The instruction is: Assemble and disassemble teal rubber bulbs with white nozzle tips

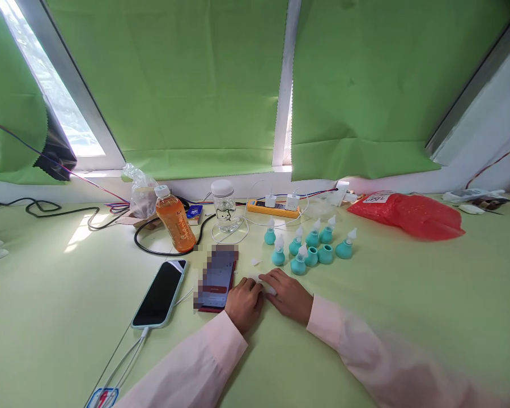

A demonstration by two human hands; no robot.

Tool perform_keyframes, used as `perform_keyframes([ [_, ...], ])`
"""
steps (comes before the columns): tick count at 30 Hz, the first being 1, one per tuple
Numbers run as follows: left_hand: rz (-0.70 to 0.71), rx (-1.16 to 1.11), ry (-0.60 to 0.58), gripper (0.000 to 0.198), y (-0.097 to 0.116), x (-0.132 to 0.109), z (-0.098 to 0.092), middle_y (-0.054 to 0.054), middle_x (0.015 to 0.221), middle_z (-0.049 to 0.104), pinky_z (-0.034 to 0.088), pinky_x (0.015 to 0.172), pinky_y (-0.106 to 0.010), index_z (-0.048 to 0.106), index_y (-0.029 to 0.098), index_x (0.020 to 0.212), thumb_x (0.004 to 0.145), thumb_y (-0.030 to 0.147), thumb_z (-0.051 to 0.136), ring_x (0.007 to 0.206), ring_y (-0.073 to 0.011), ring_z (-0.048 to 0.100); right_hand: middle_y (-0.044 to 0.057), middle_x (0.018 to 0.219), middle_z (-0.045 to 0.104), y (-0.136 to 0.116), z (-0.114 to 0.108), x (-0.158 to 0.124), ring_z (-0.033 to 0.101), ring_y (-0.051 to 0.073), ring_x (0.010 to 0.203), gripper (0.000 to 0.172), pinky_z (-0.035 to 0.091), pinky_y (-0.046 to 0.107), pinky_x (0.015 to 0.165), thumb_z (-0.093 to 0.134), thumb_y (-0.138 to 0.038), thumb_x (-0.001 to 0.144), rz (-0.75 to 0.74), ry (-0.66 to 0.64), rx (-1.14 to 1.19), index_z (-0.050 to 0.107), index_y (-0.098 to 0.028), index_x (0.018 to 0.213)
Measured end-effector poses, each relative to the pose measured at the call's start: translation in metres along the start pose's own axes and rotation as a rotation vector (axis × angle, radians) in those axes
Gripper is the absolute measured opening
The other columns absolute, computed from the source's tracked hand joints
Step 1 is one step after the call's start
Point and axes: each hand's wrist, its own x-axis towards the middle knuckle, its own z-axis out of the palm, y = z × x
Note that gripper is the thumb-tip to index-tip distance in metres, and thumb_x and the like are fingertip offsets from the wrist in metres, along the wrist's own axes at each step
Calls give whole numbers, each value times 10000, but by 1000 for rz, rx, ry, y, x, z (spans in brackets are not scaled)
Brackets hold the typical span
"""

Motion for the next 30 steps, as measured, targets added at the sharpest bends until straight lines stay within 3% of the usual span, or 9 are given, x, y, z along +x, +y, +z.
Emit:
perform_keyframes([
  [4, 128, -95, 42, 146, 1, -1, 1, -62, 802, 561, 453, 660, -288, 551, 166, 833, 767, 178, 421, 779, -177, 510, 123, 1090, 428, 6, 9, -16, 407, 227, 1036, 397, 395, 397, 860, 494, -111, 673, -10, 210, 187, 442, -158, 1063],
  [8, 186, -165, 41, 178, 5, -1, -1, -71, 828, 559, 457, 689, -302, 534, 164, 902, 789, 201, 401, 808, -180, 501, 119, 1145, 385, 6, 9, -17, 395, 236, 1072, 436, 397, 409, 871, 493, -75, 622, 46, 282, 319, 454, -175, 1044],
  [13, 207, -185, 15, 239, 7, -2, -3, -77, 885, 547, 452, 715, -337, 505, 172, 987, 758, 182, 438, 841, -195, 489, 101, 1100, 420, 4, 7, -17, 445, 208, 1016, 466, 494, 325, 742, 472, -31, 583, 62, 287, 489, 463, -190, 1021],
  [18, 192, -197, 54, 155, 5, -3, 0, -80, 808, 547, 460, 649, -321, 553, 157, 845, 742, 158, 436, 783, -193, 493, 83, 1019, 460, 5, 9, -16, 485, 172, 925, 354, 527, 242, 580, 441, -39, 631, 140, 387, 563, 471, -201, 944],
  [21, 167, -197, 124, 161, 5, -3, 0, -80, 807, 540, 460, 637, -312, 552, 158, 828, 740, 133, 419, 780, -189, 491, 82, 984, 472, 8, 11, -15, 499, 163, 885, 268, 518, 221, 539, 438, -58, 662, 143, 400, 543, 496, -196, 884],
  [24, 93, -94, 199, 187, 3, 0, -6, -102, 953, 524, 438, 725, -359, 539, 159, 870, 741, 120, 409, 904, -220, 460, 86, 961, 490, 9, 12, -14, 518, 158, 823, 228, 505, 230, 537, 457, -73, 664, 128, 390, 500, 509, -186, 855],
  [27, -47, 114, 238, 271, -2, 5, -15, -122, 1162, 446, 329, 849, -479, 510, 144, 984, 753, 94, 377, 1065, -285, 358, 70, 855, 537, 8, 11, -14, 518, 177, 777, 238, 486, 281, 576, 494, -95, 640, 116, 378, 405, 506, -187, 859],
  [30, -172, 269, 232, 405, -10, 8, -22, -104, 1278, 346, 209, 879, -569, 438, 164, 1116, 752, 34, 318, 1130, -306, 294, 57, 769, 548, 6, 9, -15, 501, 199, 776, 260, 461, 316, 606, 531, -138, 618, 91, 338, 306, 506, -187, 872],
])
